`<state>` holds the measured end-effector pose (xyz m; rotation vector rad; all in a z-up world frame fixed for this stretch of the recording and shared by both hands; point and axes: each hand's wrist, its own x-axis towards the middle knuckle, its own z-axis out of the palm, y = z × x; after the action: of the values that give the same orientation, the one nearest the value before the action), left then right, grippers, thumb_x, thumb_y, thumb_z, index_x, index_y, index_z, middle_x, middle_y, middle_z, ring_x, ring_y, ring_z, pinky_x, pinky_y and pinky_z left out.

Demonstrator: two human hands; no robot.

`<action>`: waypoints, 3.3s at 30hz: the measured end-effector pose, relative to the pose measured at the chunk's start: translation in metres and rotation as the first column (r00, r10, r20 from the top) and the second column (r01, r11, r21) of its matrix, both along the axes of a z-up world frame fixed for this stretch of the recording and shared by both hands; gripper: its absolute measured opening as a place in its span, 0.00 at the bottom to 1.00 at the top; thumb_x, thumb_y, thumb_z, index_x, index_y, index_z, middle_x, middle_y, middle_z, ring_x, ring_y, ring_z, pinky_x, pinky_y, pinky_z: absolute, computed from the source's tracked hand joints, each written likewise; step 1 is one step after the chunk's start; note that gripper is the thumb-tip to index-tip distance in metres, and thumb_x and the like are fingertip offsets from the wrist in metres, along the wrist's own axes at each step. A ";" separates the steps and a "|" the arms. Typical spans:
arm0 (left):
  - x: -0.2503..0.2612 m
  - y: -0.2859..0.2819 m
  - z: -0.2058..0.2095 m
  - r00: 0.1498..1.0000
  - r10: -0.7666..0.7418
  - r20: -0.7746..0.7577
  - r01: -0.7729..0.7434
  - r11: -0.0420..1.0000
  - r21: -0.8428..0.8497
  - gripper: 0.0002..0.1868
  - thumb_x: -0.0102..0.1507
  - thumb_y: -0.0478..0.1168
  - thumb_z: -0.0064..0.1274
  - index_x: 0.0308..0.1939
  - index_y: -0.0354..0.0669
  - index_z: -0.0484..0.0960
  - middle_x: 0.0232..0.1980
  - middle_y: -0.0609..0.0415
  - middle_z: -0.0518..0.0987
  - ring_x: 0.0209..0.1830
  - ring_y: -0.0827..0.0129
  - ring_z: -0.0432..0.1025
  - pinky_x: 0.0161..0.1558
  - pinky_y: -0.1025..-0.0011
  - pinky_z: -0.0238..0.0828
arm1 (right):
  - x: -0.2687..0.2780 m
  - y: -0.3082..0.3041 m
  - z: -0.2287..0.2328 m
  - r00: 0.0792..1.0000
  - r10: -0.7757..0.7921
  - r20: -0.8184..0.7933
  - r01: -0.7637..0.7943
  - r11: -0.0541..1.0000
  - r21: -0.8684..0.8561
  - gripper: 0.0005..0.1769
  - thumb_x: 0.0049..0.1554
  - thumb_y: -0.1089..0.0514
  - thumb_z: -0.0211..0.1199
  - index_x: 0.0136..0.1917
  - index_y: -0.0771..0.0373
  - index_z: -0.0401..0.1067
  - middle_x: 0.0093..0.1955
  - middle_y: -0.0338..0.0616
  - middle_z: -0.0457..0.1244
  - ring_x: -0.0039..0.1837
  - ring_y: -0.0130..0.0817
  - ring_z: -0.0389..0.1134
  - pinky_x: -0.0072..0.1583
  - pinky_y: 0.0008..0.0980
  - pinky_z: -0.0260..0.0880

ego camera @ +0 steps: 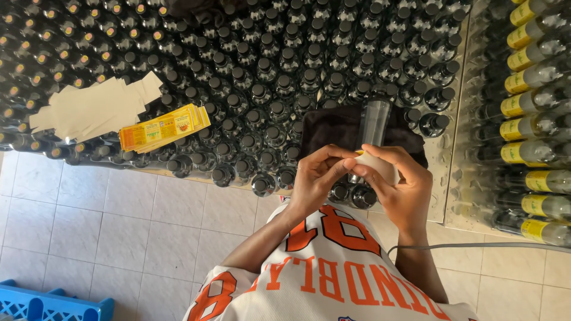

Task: Manually applying adhesive labels to plastic bottles

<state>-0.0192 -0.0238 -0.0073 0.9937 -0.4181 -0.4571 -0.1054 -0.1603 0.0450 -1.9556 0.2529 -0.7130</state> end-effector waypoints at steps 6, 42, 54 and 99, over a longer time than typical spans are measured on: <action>0.000 -0.001 0.001 0.996 -0.043 -0.078 0.040 0.999 -0.035 0.10 0.72 0.29 0.61 0.53 0.21 0.86 0.41 0.40 0.85 0.45 0.60 0.86 0.51 0.62 0.86 | -0.004 -0.002 -0.007 1.000 -0.005 -0.017 0.009 0.973 0.229 0.16 0.57 0.63 0.79 0.57 0.72 0.82 0.48 0.51 0.73 0.53 0.31 0.74 0.59 0.36 0.78; 0.001 -0.006 -0.002 0.997 -0.015 0.078 0.011 0.999 0.049 0.10 0.73 0.35 0.61 0.55 0.30 0.89 0.44 0.48 0.80 0.47 0.72 0.78 0.51 0.71 0.81 | 0.004 0.004 -0.006 0.997 -0.078 0.009 0.072 0.957 0.282 0.11 0.68 0.63 0.69 0.60 0.73 0.80 0.52 0.54 0.73 0.55 0.30 0.73 0.63 0.38 0.76; 0.024 -0.001 0.001 0.942 0.272 -0.197 -0.282 0.959 -0.025 0.12 0.75 0.37 0.57 0.57 0.34 0.76 0.52 0.48 0.84 0.54 0.63 0.83 0.55 0.67 0.83 | -0.012 -0.003 -0.032 0.999 -0.016 0.046 -0.001 0.940 0.341 0.04 0.66 0.68 0.66 0.55 0.69 0.76 0.56 0.54 0.70 0.62 0.41 0.72 0.73 0.44 0.70; 0.031 0.009 -0.017 0.926 0.247 -0.285 -0.234 0.969 0.080 0.17 0.78 0.47 0.50 0.55 0.36 0.87 0.45 0.44 0.89 0.44 0.64 0.85 0.48 0.61 0.87 | 0.011 0.010 -0.045 0.986 -0.133 0.098 0.023 0.700 0.713 0.13 0.68 0.54 0.69 0.58 0.67 0.75 0.51 0.47 0.69 0.52 0.33 0.74 0.57 0.36 0.82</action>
<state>0.0121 -0.0152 -0.0243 0.9872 -0.0166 -0.3847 -0.0940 -0.1505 0.0002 -1.1425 0.4527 -0.6726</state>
